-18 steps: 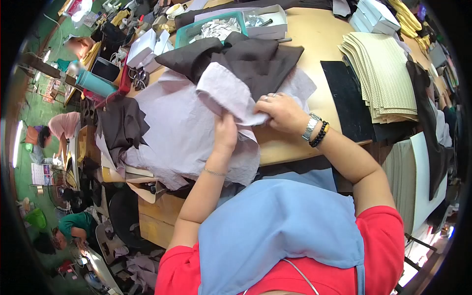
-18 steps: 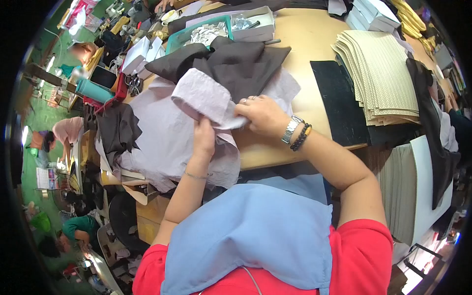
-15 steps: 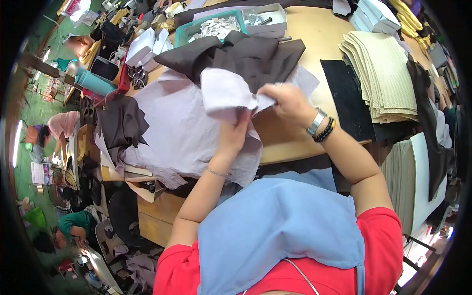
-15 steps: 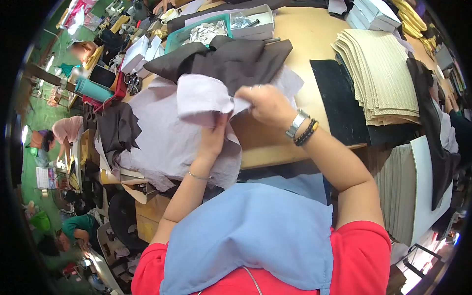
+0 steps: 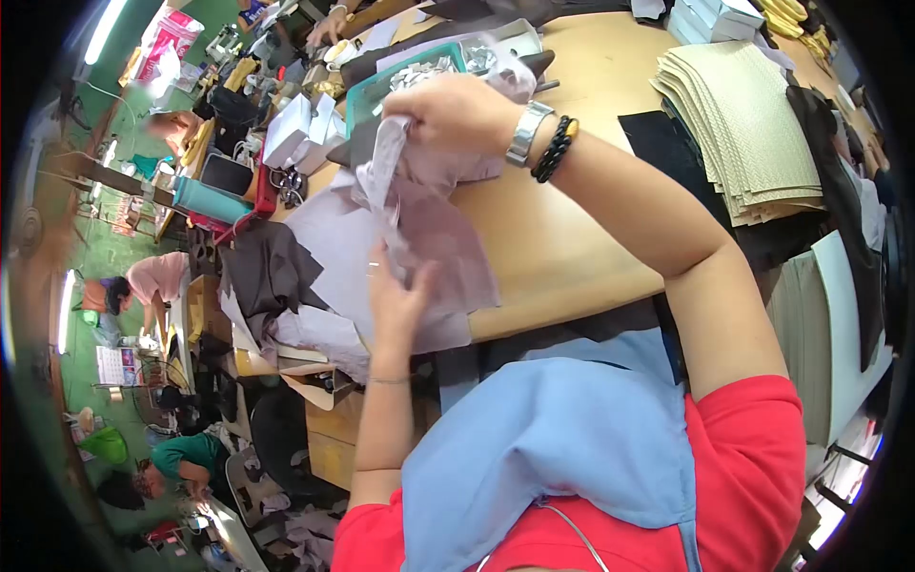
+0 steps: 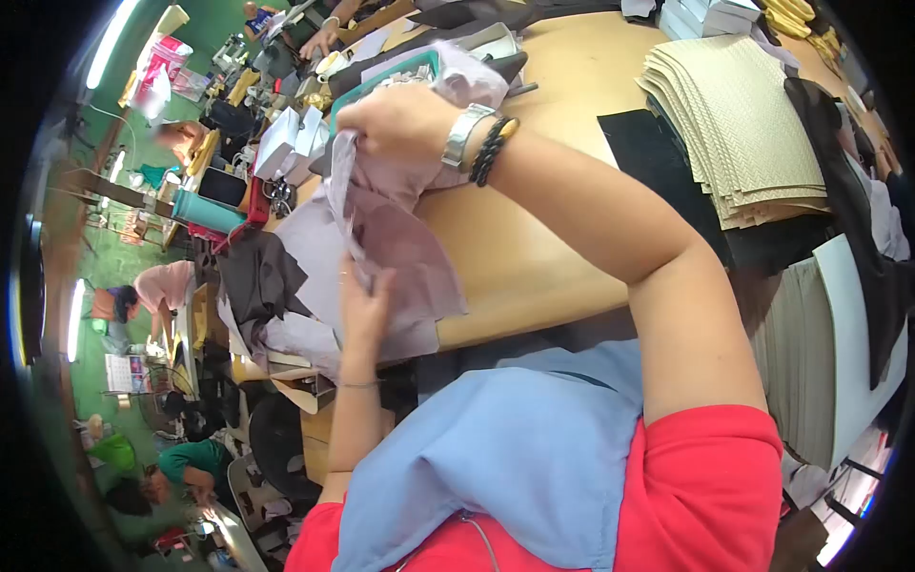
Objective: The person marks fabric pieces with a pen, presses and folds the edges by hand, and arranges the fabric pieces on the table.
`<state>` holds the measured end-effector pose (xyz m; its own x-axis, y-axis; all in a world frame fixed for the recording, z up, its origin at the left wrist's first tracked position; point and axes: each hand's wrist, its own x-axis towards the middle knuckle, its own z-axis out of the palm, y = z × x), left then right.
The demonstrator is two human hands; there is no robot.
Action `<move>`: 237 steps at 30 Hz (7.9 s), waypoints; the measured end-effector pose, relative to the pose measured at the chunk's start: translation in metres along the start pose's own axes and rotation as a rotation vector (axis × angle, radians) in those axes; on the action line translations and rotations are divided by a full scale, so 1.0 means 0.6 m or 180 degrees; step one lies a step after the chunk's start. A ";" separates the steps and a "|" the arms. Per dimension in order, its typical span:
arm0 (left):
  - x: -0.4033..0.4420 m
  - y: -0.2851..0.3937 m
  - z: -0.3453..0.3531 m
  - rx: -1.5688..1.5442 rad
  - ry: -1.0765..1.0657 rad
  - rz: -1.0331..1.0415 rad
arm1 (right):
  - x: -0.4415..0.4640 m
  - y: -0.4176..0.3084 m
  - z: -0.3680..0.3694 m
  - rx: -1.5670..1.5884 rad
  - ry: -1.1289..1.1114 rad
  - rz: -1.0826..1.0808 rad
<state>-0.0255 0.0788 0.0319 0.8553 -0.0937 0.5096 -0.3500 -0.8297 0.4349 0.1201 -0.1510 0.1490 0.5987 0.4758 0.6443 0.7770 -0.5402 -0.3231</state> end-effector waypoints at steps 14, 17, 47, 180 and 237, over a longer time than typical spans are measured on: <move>0.028 -0.035 -0.136 -0.2264 -0.2506 -0.1227 | -0.250 0.159 -0.086 -0.1067 0.0128 0.1203; 0.108 -0.073 -0.080 -0.0799 -0.0994 -0.1240 | -0.309 0.113 -0.110 -0.0735 0.1144 0.1115; 0.117 -0.120 -0.185 0.1824 0.0093 0.0474 | -0.361 0.022 -0.006 0.3800 0.0746 0.3551; 0.121 0.152 0.234 -0.0777 -0.1625 0.0906 | -0.305 0.062 -0.181 0.0787 0.0038 0.2165; 0.123 0.142 0.232 -0.0798 -0.1566 0.0789 | -0.342 0.140 -0.158 0.0233 0.0954 0.2341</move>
<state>0.0609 -0.0751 0.0031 0.7921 -0.5608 0.2412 -0.5898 -0.6011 0.5393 0.0440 -0.3600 0.0555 0.8933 -0.1974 0.4038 0.2200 -0.5914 -0.7758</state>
